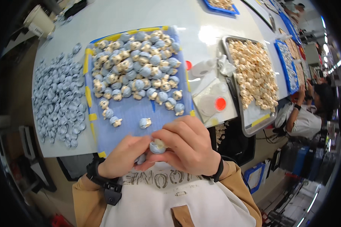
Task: The person assembles small decorative figures by applying glue to the base of a white component and attaching a light-blue top piece. They place the assembled units onto a blue tray and occasionally rearrange items on the table. The process is repeated continuously throughout the clip.
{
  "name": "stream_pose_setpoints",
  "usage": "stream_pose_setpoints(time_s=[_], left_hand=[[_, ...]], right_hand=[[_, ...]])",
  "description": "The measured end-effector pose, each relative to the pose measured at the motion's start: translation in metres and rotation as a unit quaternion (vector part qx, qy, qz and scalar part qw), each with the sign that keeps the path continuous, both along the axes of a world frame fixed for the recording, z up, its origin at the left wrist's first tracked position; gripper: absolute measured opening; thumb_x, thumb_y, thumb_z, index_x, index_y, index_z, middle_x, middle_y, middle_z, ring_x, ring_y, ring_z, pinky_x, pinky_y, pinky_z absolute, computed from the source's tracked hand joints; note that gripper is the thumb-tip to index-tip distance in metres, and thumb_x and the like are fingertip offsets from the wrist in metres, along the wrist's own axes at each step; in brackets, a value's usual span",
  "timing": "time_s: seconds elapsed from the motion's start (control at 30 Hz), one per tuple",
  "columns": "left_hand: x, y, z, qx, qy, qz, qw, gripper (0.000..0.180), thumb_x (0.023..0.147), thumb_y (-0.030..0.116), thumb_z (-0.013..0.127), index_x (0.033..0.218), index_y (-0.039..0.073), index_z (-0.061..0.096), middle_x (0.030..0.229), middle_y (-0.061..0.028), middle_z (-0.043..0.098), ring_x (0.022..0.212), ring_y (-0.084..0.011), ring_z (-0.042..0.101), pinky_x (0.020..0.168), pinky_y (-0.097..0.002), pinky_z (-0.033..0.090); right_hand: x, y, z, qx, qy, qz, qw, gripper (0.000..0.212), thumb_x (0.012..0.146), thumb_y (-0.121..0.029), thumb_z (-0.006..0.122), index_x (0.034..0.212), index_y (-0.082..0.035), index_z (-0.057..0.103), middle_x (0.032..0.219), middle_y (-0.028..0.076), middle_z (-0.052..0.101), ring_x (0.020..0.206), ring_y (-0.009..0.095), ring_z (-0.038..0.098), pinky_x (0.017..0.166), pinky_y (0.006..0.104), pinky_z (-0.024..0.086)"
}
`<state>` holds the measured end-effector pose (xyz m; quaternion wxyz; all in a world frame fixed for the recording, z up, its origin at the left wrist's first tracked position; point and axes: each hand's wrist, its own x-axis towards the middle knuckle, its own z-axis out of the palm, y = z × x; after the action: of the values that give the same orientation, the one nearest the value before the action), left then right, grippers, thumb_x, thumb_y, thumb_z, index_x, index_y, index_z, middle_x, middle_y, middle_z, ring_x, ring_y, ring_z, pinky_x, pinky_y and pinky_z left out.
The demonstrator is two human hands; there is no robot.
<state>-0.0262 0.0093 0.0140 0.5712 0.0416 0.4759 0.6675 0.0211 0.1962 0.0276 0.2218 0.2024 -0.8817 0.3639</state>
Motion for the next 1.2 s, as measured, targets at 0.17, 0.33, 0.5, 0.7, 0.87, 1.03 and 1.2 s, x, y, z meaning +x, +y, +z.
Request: stream_pose_setpoints(time_s=[0.17, 0.33, 0.5, 0.7, 0.87, 1.03, 1.2], left_hand=[[0.002, 0.001, 0.009, 0.013, 0.082, -0.021, 0.996, 0.048, 0.079, 0.034, 0.070, 0.107, 0.000, 0.052, 0.094, -0.0036, 0.058, 0.084, -0.0081, 0.053, 0.075, -0.0223, 0.042], [-0.006, 0.002, 0.002, -0.003, 0.074, -0.057, 0.996, 0.054, 0.075, 0.034, 0.073, 0.110, -0.001, 0.051, 0.090, -0.0030, 0.059, 0.079, -0.0082, 0.055, 0.069, -0.0216, 0.043], [-0.012, -0.006, -0.018, 0.025, -0.117, 0.140, 0.983, 0.043, 0.092, 0.041, 0.047, 0.112, 0.003, 0.050, 0.064, 0.0022, 0.044, 0.047, -0.0064, 0.038, 0.041, -0.0203, 0.027], [-0.022, -0.002, -0.014, 0.048, -0.210, 0.304, 0.928, 0.041, 0.096, 0.038, 0.037, 0.116, 0.004, 0.049, 0.062, 0.0010, 0.036, 0.045, -0.0083, 0.035, 0.040, -0.0193, 0.028], [-0.003, 0.017, -0.003, 0.016, 0.017, 0.258, 0.966, 0.028, 0.093, 0.022, 0.048, 0.111, 0.001, 0.046, 0.080, -0.0098, 0.052, 0.054, -0.0110, 0.045, 0.047, -0.0190, 0.036], [-0.013, -0.011, 0.012, 0.064, -0.078, -0.096, 0.990, 0.023, 0.089, 0.020, 0.057, 0.100, 0.000, 0.056, 0.083, -0.0106, 0.061, 0.070, -0.0129, 0.056, 0.064, -0.0258, 0.043], [-0.014, -0.011, -0.002, 0.115, 0.137, -0.137, 0.974, 0.028, 0.089, 0.025, 0.058, 0.100, -0.001, 0.061, 0.076, -0.0053, 0.059, 0.070, -0.0116, 0.053, 0.066, -0.0249, 0.042]], right_hand=[[0.004, 0.003, -0.001, 0.032, 0.028, 0.016, 0.999, 0.031, 0.066, -0.031, 0.066, 0.079, -0.004, 0.059, 0.073, 0.003, 0.050, 0.067, 0.019, 0.051, 0.058, 0.0298, 0.038], [0.010, 0.009, -0.009, 0.045, -0.015, 0.042, 0.998, 0.039, 0.069, -0.038, 0.066, 0.090, -0.005, 0.060, 0.079, 0.003, 0.053, 0.073, 0.019, 0.053, 0.061, 0.0297, 0.041], [0.034, 0.061, 0.002, -0.043, -0.115, -0.069, 0.990, 0.056, 0.067, -0.038, 0.075, 0.106, -0.003, 0.057, 0.098, 0.010, 0.060, 0.077, 0.023, 0.056, 0.070, 0.0336, 0.048], [0.085, 0.212, -0.006, 0.068, -0.196, -0.518, 0.830, 0.027, 0.081, -0.011, 0.060, 0.108, -0.003, 0.059, 0.095, 0.014, 0.060, 0.076, 0.023, 0.060, 0.069, 0.0313, 0.048], [0.093, 0.270, -0.032, 0.168, -0.291, -0.473, 0.814, 0.030, 0.073, -0.013, 0.067, 0.100, -0.001, 0.060, 0.089, 0.015, 0.060, 0.074, 0.027, 0.060, 0.067, 0.0352, 0.048], [0.083, 0.272, -0.039, 0.212, -0.307, -0.469, 0.800, 0.018, 0.070, -0.007, 0.064, 0.085, 0.001, 0.058, 0.076, 0.017, 0.058, 0.071, 0.029, 0.059, 0.065, 0.0378, 0.047], [0.058, 0.158, 0.034, 0.068, -0.160, -0.390, 0.904, 0.017, 0.069, -0.001, 0.062, 0.085, 0.001, 0.058, 0.072, 0.009, 0.059, 0.062, 0.017, 0.057, 0.059, 0.0287, 0.046]])
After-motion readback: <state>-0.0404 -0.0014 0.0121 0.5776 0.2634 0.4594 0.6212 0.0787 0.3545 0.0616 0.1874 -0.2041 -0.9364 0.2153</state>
